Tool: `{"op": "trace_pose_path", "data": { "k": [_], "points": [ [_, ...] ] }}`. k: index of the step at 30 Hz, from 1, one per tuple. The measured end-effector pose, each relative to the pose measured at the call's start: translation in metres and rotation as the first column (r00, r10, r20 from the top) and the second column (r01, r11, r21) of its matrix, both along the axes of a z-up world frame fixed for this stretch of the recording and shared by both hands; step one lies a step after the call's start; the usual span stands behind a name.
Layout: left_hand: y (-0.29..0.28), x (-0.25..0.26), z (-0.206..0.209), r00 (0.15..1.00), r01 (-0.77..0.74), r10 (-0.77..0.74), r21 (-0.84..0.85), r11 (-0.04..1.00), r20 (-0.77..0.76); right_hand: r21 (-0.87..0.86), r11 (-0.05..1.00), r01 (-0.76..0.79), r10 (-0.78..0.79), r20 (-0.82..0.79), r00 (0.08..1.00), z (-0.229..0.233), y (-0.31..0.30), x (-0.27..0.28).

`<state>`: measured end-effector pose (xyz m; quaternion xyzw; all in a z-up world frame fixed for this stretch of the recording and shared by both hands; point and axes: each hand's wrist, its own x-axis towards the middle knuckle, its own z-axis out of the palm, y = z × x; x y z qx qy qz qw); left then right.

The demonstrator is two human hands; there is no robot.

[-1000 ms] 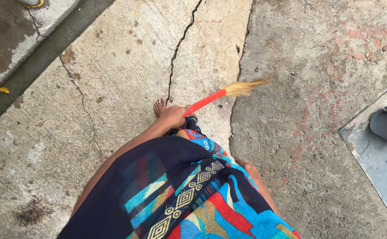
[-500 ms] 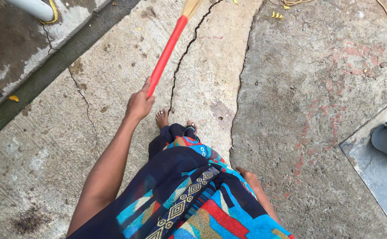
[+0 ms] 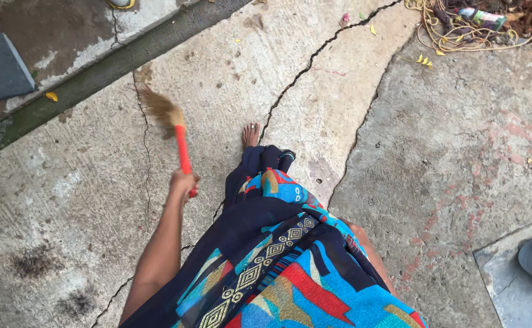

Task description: The person sweeps an outdoor concrete area using a small handheld broom, moving debris, dry leaves, and small twigs across the ground and around objects like a motorcycle, logs, and buckets.

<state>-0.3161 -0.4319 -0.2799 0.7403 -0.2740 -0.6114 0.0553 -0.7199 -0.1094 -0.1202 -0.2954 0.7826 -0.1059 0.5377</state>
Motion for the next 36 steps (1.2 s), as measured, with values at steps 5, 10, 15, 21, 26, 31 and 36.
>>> {"op": "trace_pose_path", "data": {
  "k": [5,10,15,21,26,31,36],
  "points": [
    [-0.008,-0.085,-0.022,0.694,0.720,-0.660,-0.282,0.634,0.289,0.003,0.999,-0.046,0.046,0.002,0.999,-0.027,-0.050,-0.013],
    [-0.050,-0.100,0.014,0.600,0.692,-0.798,-0.534,0.486,0.050,-0.034,0.997,-0.073,0.075,0.034,0.997,-0.015,-0.136,-0.033],
    [-0.072,-0.060,0.080,0.611,0.778,-0.773,-0.312,0.545,0.172,-0.063,0.990,-0.129,0.125,-0.062,0.990,-0.021,-0.185,-0.039],
    [-0.072,-0.021,0.098,0.872,0.445,-0.411,-0.086,0.891,0.265,-0.039,0.996,-0.083,0.078,-0.112,0.991,-0.012,-0.214,-0.039],
    [-0.111,-0.076,0.006,0.988,-0.148,0.145,0.072,0.986,0.048,0.044,0.999,0.007,-0.004,-0.068,0.998,-0.003,-0.238,-0.049],
    [-0.146,-0.214,-0.049,0.887,0.460,-0.454,-0.088,0.883,0.088,0.106,0.988,-0.112,0.120,-0.071,0.990,-0.038,-0.251,-0.084],
    [-0.169,-0.349,-0.054,0.835,0.477,-0.473,-0.057,0.877,-0.281,-0.026,0.983,-0.182,0.177,-0.139,0.974,-0.097,-0.237,-0.165]
  ]
}}
